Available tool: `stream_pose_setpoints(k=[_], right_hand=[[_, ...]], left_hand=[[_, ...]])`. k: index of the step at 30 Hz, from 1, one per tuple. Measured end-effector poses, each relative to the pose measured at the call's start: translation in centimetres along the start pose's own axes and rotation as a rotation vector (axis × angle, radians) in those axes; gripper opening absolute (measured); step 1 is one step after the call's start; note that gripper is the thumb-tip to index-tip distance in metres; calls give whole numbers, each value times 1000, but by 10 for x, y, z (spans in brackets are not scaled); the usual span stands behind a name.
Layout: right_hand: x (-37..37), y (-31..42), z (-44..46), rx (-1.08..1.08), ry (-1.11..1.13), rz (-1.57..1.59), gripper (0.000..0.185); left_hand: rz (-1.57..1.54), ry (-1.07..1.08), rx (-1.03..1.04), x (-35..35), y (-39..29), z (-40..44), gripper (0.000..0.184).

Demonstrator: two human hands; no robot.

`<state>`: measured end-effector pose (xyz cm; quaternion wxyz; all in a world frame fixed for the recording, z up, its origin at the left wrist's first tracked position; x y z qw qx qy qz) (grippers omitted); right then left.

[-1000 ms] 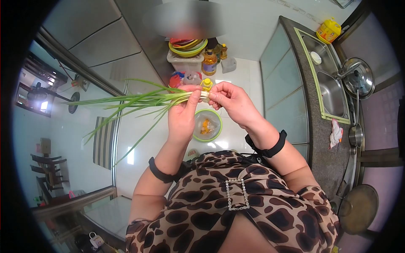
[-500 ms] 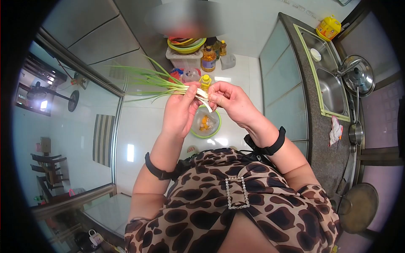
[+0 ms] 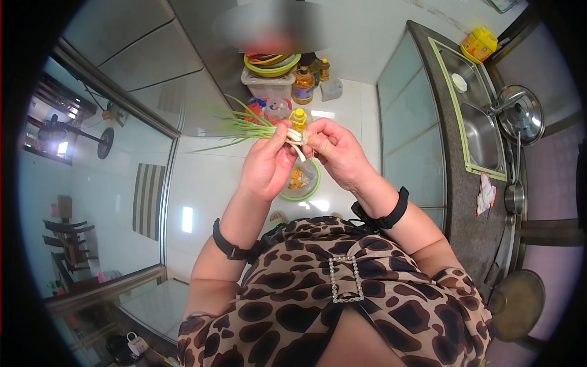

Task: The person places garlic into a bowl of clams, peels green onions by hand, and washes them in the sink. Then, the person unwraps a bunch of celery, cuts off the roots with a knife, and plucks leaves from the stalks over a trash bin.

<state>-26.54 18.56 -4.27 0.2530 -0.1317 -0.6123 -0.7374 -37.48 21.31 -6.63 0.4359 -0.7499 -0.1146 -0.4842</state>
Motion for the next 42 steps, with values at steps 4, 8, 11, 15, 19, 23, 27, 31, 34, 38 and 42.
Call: stream_pose_setpoints(k=[4,8,11,15,19,23,27,31,34,38,42], right_hand=[[-6,1,8,-124,-135,-126,10],[-10,2,13,-128,-172,-293,10],[-14,-2,16,-108,-160,-379,11],[-23,-6,18,9,-182,-495,11],[-25,-10,19,83,-177,-437,9],[-32,-20,19,141,-215,-292,9],[-33,-35,16,204,-240,71,8],[-20,-41,13,209,-249,308,11],[-26,-46,22,151,-184,465,11],[-50,-56,27,250,-293,65,10],[-92,-118,25,466,-304,-278,9]], left_hand=[[34,-144,161,-4,-11,-3,21],[89,-184,169,-5,-14,-9,19],[143,-241,196,-8,-14,-12,19],[202,-310,204,-17,-12,-10,21],[292,-345,197,-23,-13,-10,22],[293,-353,212,-24,-11,-8,24],[221,-320,227,-25,-7,-5,23],[163,-328,224,-35,1,-4,22],[97,-315,268,-50,-3,-10,22],[222,-492,231,-81,-24,-36,23],[300,-647,92,-107,-27,-65,25]])
Point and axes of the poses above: each hand's wrist, its own z-axis towards the middle knuckle, its own x-axis out of the palm, y = z × x, the point moved 6 cm from there along z, towards the middle knuckle, and after that the axes turned 9 degrees about -x, right-handed, at the moved point
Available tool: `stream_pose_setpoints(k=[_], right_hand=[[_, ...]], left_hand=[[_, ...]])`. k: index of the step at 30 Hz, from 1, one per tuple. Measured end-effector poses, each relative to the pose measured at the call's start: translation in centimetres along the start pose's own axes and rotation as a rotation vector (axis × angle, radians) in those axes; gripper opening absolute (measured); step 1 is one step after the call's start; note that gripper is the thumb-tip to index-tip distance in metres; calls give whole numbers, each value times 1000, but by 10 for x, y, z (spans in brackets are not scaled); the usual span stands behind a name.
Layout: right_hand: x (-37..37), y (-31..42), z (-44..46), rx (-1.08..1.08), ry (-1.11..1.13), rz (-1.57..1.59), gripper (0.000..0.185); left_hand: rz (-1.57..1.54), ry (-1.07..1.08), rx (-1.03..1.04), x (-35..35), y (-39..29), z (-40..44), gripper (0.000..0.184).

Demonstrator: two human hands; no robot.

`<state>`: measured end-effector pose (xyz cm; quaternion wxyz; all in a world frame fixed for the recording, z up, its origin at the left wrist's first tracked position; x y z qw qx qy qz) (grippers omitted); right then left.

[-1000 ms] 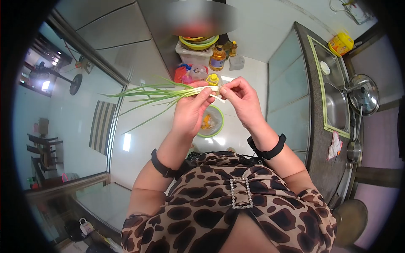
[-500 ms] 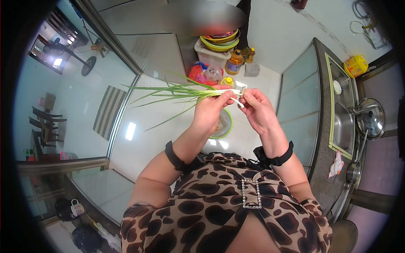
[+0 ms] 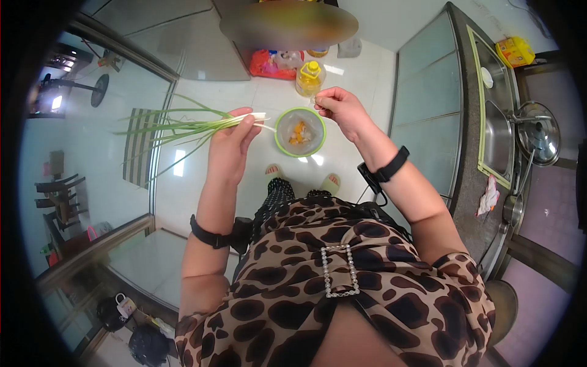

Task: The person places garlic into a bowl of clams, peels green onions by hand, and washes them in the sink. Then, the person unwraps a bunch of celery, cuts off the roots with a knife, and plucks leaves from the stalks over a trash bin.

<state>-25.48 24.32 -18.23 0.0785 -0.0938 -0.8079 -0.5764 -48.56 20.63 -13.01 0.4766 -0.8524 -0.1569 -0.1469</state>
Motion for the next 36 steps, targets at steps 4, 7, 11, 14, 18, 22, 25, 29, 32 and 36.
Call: stream_pose_setpoints(k=[4,7,11,14,18,22,25,29,32,36], right_hand=[[-9,-68,36,12,22,-243,9],[-13,-107,57,4,-4,-520,12],[-20,-137,72,31,18,-807,19],[-21,-139,70,37,37,-844,21],[-4,-110,52,52,127,-543,24],[41,-1,-1,-41,278,-272,26],[60,56,-41,-53,442,-90,28],[54,88,-72,-150,467,-80,27],[43,96,-87,-238,333,-60,22],[21,108,-108,-364,166,-116,19]], left_hand=[[33,64,-93,-21,18,-3,21],[97,96,-166,-20,26,-9,18],[54,190,-254,-14,25,-15,11],[-14,217,-286,-14,26,-17,8],[-34,428,-259,-3,17,-11,6],[-41,625,-275,36,1,-13,5],[68,785,-293,70,-4,-18,9],[203,922,-358,101,16,-21,12],[276,961,-259,128,16,-33,21],[433,795,-151,141,20,-34,24]])
Point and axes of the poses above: each hand's wrist, its own z-axis towards the middle knuckle, its own x-axis out of the palm, y = z × x, the point moved 6 cm from there along z, towards the middle knuckle, and after that the axes turned 9 degrees about -x, right-handed, at the moved point
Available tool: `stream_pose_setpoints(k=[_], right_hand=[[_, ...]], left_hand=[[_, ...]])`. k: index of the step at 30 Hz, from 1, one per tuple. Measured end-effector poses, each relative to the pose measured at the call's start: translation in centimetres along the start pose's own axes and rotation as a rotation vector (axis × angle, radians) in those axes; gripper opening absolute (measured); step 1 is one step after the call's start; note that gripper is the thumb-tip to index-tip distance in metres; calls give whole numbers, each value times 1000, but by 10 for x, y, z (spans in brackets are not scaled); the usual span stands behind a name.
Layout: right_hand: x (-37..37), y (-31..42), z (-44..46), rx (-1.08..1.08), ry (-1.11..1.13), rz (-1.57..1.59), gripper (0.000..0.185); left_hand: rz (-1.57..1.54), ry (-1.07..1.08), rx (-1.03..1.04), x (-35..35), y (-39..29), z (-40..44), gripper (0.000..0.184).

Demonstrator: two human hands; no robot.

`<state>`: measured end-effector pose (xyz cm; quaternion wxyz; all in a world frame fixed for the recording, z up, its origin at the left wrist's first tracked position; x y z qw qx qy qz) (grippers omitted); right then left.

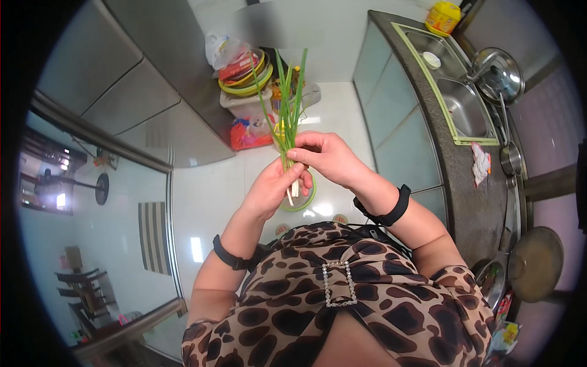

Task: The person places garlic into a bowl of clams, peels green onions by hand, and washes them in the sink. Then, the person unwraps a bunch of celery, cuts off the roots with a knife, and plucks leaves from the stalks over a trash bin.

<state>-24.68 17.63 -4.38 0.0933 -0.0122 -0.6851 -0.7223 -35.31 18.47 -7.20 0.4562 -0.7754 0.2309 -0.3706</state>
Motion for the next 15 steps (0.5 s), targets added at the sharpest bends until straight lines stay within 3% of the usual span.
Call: stream_pose_setpoints(k=[3,6,15], right_hand=[[-12,12,-10,-36,-13,-108,21],[-28,29,-15,-145,-184,-141,22],[-30,54,-17,-330,-328,-146,16]], left_hand=[[-41,106,5,13,-5,1,25],[-87,168,37,23,-12,-3,25],[13,170,74,29,-7,-6,27]])
Point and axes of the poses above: each hand's wrist, its own z-axis towards the middle knuckle, its own x-axis out of the palm, y = z × x, the point moved 6 cm from there along z, towards the middle knuckle, and after that the axes turned 9 degrees about -x, right-handed, at the moved point
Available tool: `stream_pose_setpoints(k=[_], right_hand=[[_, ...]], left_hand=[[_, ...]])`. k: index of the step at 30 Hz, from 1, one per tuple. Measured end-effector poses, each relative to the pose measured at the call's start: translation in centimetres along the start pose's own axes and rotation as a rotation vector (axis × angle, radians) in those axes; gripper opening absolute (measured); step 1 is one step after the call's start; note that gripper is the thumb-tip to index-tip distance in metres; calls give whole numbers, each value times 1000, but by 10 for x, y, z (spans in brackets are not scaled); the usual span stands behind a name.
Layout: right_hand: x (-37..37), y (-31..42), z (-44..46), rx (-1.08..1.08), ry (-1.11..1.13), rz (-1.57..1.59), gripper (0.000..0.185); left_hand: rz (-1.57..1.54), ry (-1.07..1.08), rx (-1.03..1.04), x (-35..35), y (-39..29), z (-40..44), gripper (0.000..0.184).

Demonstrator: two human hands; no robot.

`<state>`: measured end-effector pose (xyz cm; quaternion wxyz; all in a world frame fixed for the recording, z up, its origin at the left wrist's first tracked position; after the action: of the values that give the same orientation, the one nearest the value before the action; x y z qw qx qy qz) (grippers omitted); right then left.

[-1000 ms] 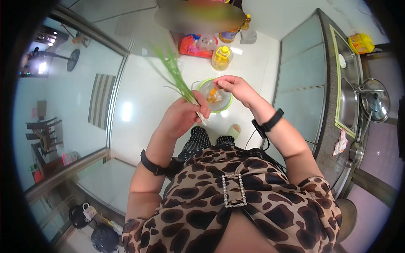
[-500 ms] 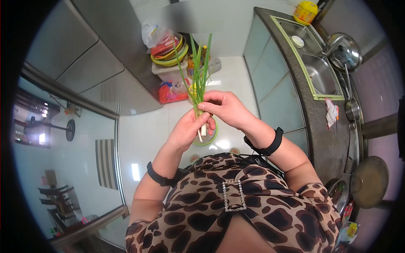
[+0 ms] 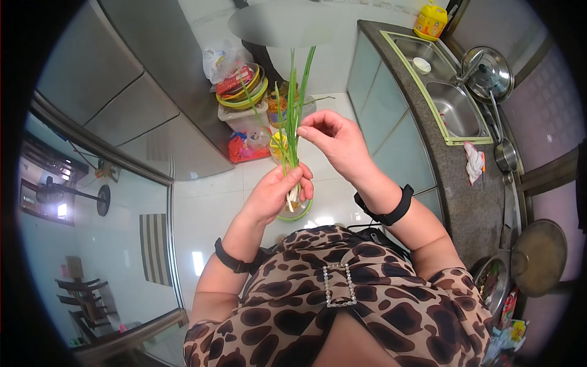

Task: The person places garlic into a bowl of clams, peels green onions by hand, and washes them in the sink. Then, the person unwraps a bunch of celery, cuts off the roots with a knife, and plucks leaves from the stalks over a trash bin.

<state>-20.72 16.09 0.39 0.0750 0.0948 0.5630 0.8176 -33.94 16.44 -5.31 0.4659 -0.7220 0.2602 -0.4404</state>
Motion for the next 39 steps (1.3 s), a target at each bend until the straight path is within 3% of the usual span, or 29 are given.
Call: stream_pose_setpoints(k=[4,6,10,15,19,22,25,27,29,32,33,35,39], right_hand=[[-5,6,0,-4,-4,-181,15],[-7,5,1,-103,-16,-305,13],[-9,-2,4,-131,-32,-220,12],[-12,10,8,-287,-102,-420,11],[-9,18,10,-429,-130,-517,9],[-10,26,8,-572,-144,-774,9],[-15,33,14,-715,-221,-892,10],[-40,44,24,-733,-415,-887,11],[-49,50,27,-671,-420,-853,12],[-53,33,37,-402,-256,-136,9],[-53,35,34,-405,-255,-134,9],[-41,25,28,-148,-84,95,8],[-28,22,15,-21,-21,175,15]], left_hand=[[-87,-81,30,-1,1,-3,29],[-235,-54,47,-1,-1,-6,31],[-238,-96,67,0,-2,-9,32],[-147,-221,51,-4,-5,-12,29],[-97,-239,54,-1,-12,-14,28],[-190,-186,28,5,-11,-12,27],[-286,-122,36,9,-13,-11,26],[-453,-85,13,9,-12,-12,24],[-509,-63,21,8,-13,-12,24],[-554,-31,39,4,-14,-13,24],[-543,-17,48,3,-15,-13,24],[-498,-18,59,2,-15,-11,24],[-356,-74,70,0,-16,-14,24]])
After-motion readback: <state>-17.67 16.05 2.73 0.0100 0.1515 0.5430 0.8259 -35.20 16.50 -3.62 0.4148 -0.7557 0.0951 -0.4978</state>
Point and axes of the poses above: each hand's wrist, its own z-axis towards the middle knuckle, its own x-axis out of the palm, y = z × x, the point moved 6 cm from there along z, towards the middle knuckle, and after that the axes turned 9 degrees about -x, right-handed, at the moved point
